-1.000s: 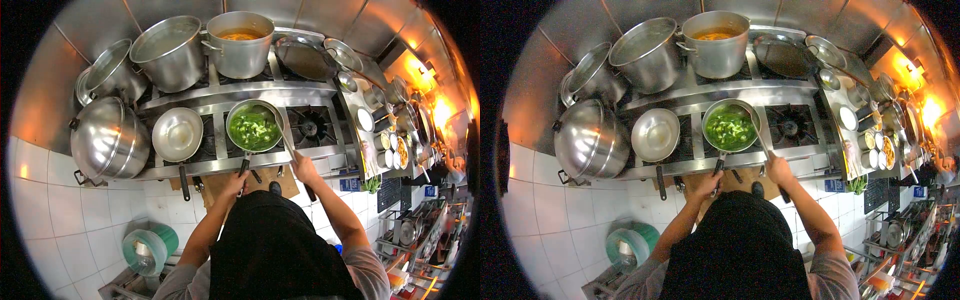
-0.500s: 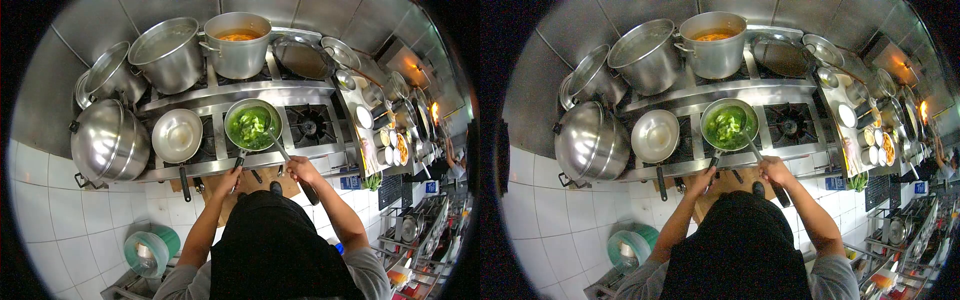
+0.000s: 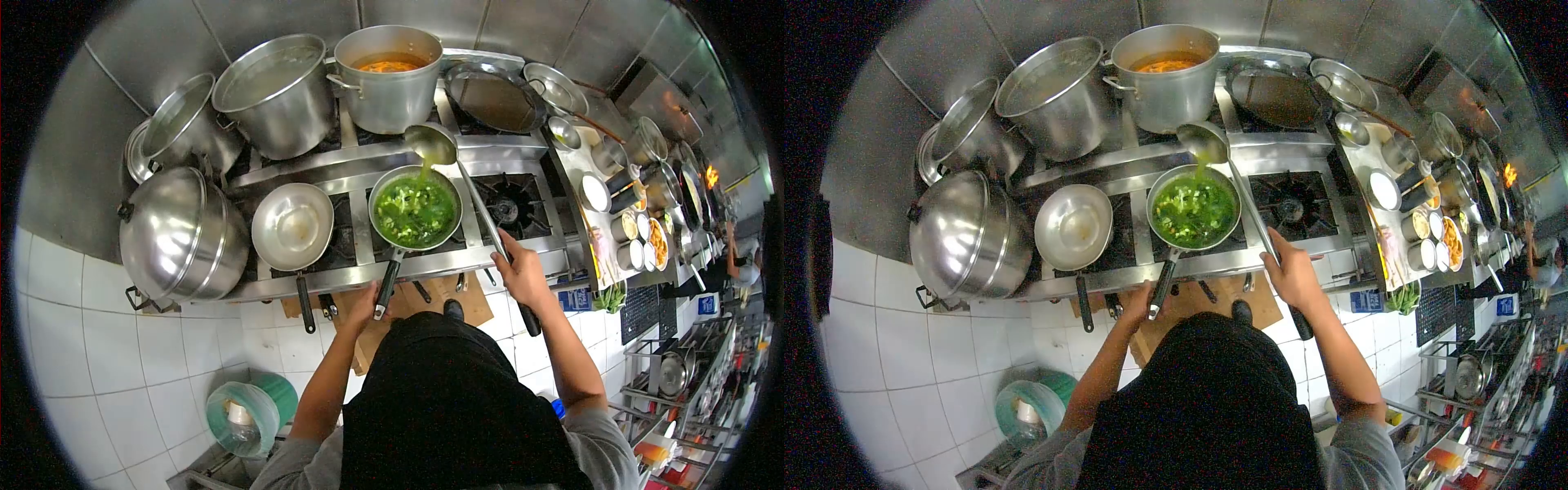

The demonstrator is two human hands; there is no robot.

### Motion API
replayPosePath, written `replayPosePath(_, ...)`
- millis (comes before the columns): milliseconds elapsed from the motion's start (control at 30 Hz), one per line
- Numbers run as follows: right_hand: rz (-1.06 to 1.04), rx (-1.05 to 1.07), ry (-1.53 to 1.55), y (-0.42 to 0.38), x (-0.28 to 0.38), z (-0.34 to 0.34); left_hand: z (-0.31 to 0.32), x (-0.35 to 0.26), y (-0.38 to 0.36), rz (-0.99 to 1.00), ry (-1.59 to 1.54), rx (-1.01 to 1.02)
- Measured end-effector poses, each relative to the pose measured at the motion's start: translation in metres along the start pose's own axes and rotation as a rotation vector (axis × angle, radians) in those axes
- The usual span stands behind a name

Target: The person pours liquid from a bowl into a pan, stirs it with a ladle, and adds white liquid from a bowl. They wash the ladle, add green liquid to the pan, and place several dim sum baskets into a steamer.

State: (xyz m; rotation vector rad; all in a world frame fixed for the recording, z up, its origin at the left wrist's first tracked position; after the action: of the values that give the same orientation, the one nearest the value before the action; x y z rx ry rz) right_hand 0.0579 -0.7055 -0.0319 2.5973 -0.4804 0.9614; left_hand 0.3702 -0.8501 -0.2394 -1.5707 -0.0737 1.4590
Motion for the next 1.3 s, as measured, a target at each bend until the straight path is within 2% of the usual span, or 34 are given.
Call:
replayPosePath(33,0.0,-0.001,0.0,-0.003,0.013,-0.004,-0.004,0.005,-0.003,0.001,0.005,-0.005)
replayPosePath(100,0.16,0.046,-0.023,-0.014,0.038,-0.012,-0.013,0.018,-0.015,0.022,0.055,-0.13)
replayPosePath(133,0.097,-0.025,0.127,-0.024,0.023,0.005,-0.018,0.024,-0.022,0.028,0.072,-0.171)
replayPosePath(200,0.103,-0.05,0.133,-0.042,-0.002,0.043,-0.031,0.038,-0.041,-0.041,-0.043,-0.199)
replayPosePath(233,0.185,0.06,0.063,-0.05,-0.016,0.058,-0.042,0.053,-0.043,-0.034,-0.023,-0.163)
replayPosePath(267,0.149,0.055,0.06,-0.056,-0.033,0.073,-0.052,0.071,-0.042,-0.025,-0.003,-0.127)
replayPosePath(333,-0.07,0.051,-0.043,-0.056,-0.065,0.091,-0.063,0.101,-0.047,-0.138,-0.031,-0.215)
replayPosePath(400,-0.044,0.048,-0.057,-0.063,-0.064,0.092,-0.069,0.13,-0.058,-0.205,-0.021,-0.222)
replayPosePath(500,0.014,0.027,-0.026,-0.054,-0.048,0.072,-0.066,0.163,-0.077,-0.283,0.163,-0.197)
replayPosePath(567,0.076,0.004,0.03,-0.048,-0.03,0.053,-0.058,0.178,-0.093,-0.256,0.302,-0.156)
replayPosePath(600,0.088,-0.019,0.029,-0.051,-0.043,0.064,-0.053,0.185,-0.1,-0.228,0.378,-0.142)
replayPosePath(667,0.232,0.163,-0.001,-0.063,-0.084,0.086,-0.046,0.194,-0.103,-0.187,0.497,-0.111)
replayPosePath(733,0.132,0.289,0.275,-0.052,-0.086,0.075,-0.034,0.193,-0.095,-0.156,0.574,-0.088)
replayPosePath(767,0.142,0.263,0.266,-0.047,-0.088,0.069,-0.027,0.193,-0.092,-0.15,0.603,-0.086)
replayPosePath(833,0.812,0.572,1.059,-0.048,-0.096,0.063,-0.015,0.186,-0.084,-0.144,0.642,-0.088)
replayPosePath(867,0.801,0.562,1.048,-0.043,-0.114,0.051,-0.006,0.182,-0.076,-0.14,0.652,-0.093)
replayPosePath(933,0.835,0.72,1.82,-0.046,-0.149,0.028,0.014,0.178,-0.066,-0.142,0.667,-0.108)
replayPosePath(967,0.877,0.701,1.931,-0.044,-0.168,0.01,0.026,0.174,-0.06,-0.142,0.674,-0.117)
replayPosePath(1000,0.8,0.662,1.923,-0.04,-0.18,-0.015,0.037,0.171,-0.055,-0.141,0.679,-0.126)
replayPosePath(1067,0.799,0.533,1.788,-0.03,-0.211,-0.068,0.062,0.165,-0.045,-0.143,0.686,-0.139)
replayPosePath(1167,0.795,0.24,1.381,0.005,-0.235,-0.157,0.098,0.16,-0.038,-0.153,0.677,-0.171)
replayPosePath(1300,0.756,-0.049,0.918,0.055,-0.331,-0.205,0.135,0.164,-0.043,-0.163,0.664,-0.237)
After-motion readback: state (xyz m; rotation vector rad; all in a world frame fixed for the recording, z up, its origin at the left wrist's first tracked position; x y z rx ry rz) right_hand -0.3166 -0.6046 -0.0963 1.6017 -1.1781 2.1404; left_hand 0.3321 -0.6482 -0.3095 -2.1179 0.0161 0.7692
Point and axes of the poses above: each hand's wrist, its own y-axis towards the middle knuckle, its own z-axis out of the palm, x = y × z, the point moved 1 cm from there along y, towards the middle knuckle, and after that the axes turned 3 degrees about -x, right-handed, at the moved point
